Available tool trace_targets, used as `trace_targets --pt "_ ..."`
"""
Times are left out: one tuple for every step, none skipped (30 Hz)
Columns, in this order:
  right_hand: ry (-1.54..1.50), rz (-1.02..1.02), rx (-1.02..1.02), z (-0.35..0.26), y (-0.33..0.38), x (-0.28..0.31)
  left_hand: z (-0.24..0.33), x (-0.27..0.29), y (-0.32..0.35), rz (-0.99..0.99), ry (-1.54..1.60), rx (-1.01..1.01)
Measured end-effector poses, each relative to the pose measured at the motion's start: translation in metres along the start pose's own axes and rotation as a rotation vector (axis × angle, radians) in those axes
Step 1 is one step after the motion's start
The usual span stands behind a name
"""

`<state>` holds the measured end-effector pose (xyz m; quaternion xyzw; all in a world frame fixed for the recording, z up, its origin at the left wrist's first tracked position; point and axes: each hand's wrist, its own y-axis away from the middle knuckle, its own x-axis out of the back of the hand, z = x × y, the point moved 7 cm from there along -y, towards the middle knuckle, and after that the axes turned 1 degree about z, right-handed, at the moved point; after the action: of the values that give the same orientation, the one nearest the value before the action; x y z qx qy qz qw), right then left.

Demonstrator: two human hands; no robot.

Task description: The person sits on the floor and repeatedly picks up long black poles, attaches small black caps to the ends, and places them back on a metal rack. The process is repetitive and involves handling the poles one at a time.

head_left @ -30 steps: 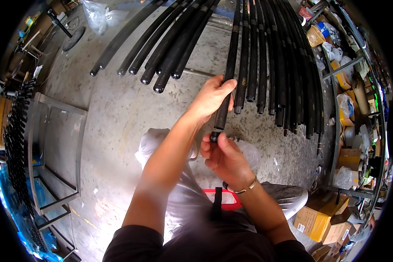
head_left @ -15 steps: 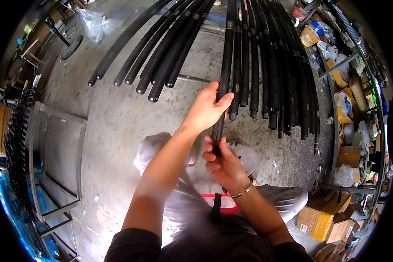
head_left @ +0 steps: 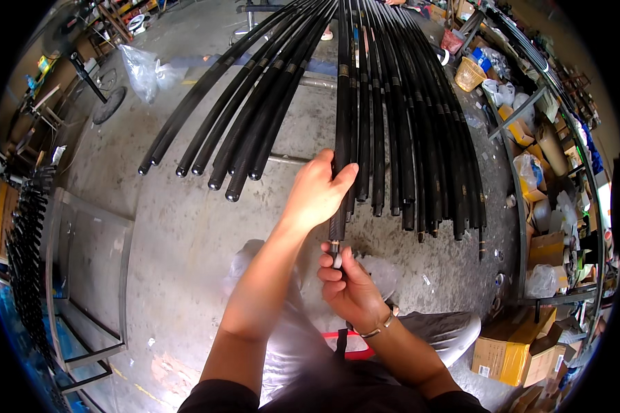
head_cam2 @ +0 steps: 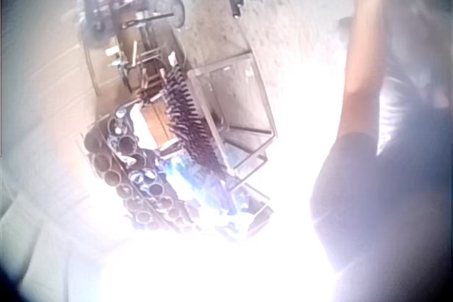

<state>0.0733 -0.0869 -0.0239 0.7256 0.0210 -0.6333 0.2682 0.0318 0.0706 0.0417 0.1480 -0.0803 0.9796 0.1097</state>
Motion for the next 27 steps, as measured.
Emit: trace_targets --pt "0.062 -0.001 0.012 -0.002 0.002 -0.004 0.002 -0.001 -0.004 -0.005 0.020 0.003" --pt "0.124 -0.001 0.025 -0.005 0.004 -0.008 0.003 -0.004 -0.009 -0.011 0.040 0.005" --pt "0.186 -0.001 0.042 -0.009 0.005 -0.011 0.006 -0.006 -0.015 -0.021 0.061 0.006" --pt "0.212 -0.007 0.059 -0.012 0.005 -0.013 0.011 -0.007 -0.019 -0.028 0.008 0.012" --pt "0.239 -0.012 0.076 -0.015 0.005 -0.014 0.012 -0.010 -0.024 -0.029 -0.025 0.000" --pt "0.263 -0.016 0.090 -0.017 0.004 -0.015 0.011 -0.013 -0.028 -0.029 -0.059 -0.008" --pt "0.259 -0.032 0.093 -0.021 0.003 -0.015 0.010 -0.016 -0.032 -0.028 -0.094 -0.016" --pt "0.255 -0.048 0.095 -0.025 0.001 -0.014 0.011 -0.016 -0.037 -0.003 -0.139 -0.022" --pt "0.246 -0.059 0.099 -0.028 0.000 -0.010 0.012 -0.018 -0.039 0.017 -0.184 -0.024" --pt "0.243 -0.054 0.094 -0.031 0.000 -0.006 0.014 -0.019 -0.041 0.037 -0.229 -0.025" --pt "0.242 -0.050 0.089 -0.034 -0.001 -0.001 0.014 -0.021 -0.042 0.029 -0.259 0.007" --pt "0.236 -0.043 0.079 -0.035 0.000 0.002 0.015 -0.022 -0.041 0.020 -0.291 0.046" --pt "0.274 0.009 0.097 -0.036 0.002 0.005 0.014 -0.022 -0.040 0.012 -0.322 0.085" --pt "0.313 0.060 0.113 -0.036 0.006 0.005 0.013 -0.023 -0.040 0.000 -0.346 0.069" --pt "0.350 0.107 0.125 -0.034 0.008 0.005 0.014 -0.018 -0.037 0.055 -0.273 0.007" --pt "0.314 0.133 0.097 -0.031 0.008 0.006 0.012 -0.013 -0.033 0.112 -0.201 -0.055" --pt "0.279 0.158 0.068 -0.027 0.008 0.007 0.009 -0.007 -0.028 0.169 -0.130 -0.117" --pt "0.245 0.183 0.037 -0.022 0.007 0.009 -0.004 -0.004 -0.025 0.162 0.014 -0.068" --pt "0.229 0.142 0.025 -0.021 0.004 0.012 -0.020 -0.004 -0.024 0.147 0.160 -0.020" --pt "0.212 0.100 0.013 -0.019 -0.001 0.020 -0.035 -0.003 -0.023 0.132 0.306 0.027" --pt "0.199 0.052 0.002 -0.018 -0.007 0.024 -0.045 0.000 -0.021 0.121 0.451 0.068" --pt "0.203 -0.004 -0.016 -0.017 -0.010 0.024 -0.064 -0.001 -0.012 0.084 0.722 0.306" --pt "0.207 -0.059 -0.033 -0.018 -0.014 0.023 -0.078 0.004 -0.007 0.149 0.885 0.378" --pt "0.211 -0.113 -0.052 -0.015 -0.017 0.019 -0.099 0.006 -0.003 0.218 1.049 0.450" --pt "0.271 -0.071 -0.023 -0.014 -0.020 0.019 -0.121 0.009 0.002 0.291 1.216 0.522" --pt "0.331 -0.029 0.008 -0.012 -0.022 0.017 -0.140 0.021 -0.002 0.348 1.268 0.486" --pt "0.394 0.016 0.042 -0.014 -0.023 0.016 -0.137 0.026 -0.005 0.361 1.330 0.442"
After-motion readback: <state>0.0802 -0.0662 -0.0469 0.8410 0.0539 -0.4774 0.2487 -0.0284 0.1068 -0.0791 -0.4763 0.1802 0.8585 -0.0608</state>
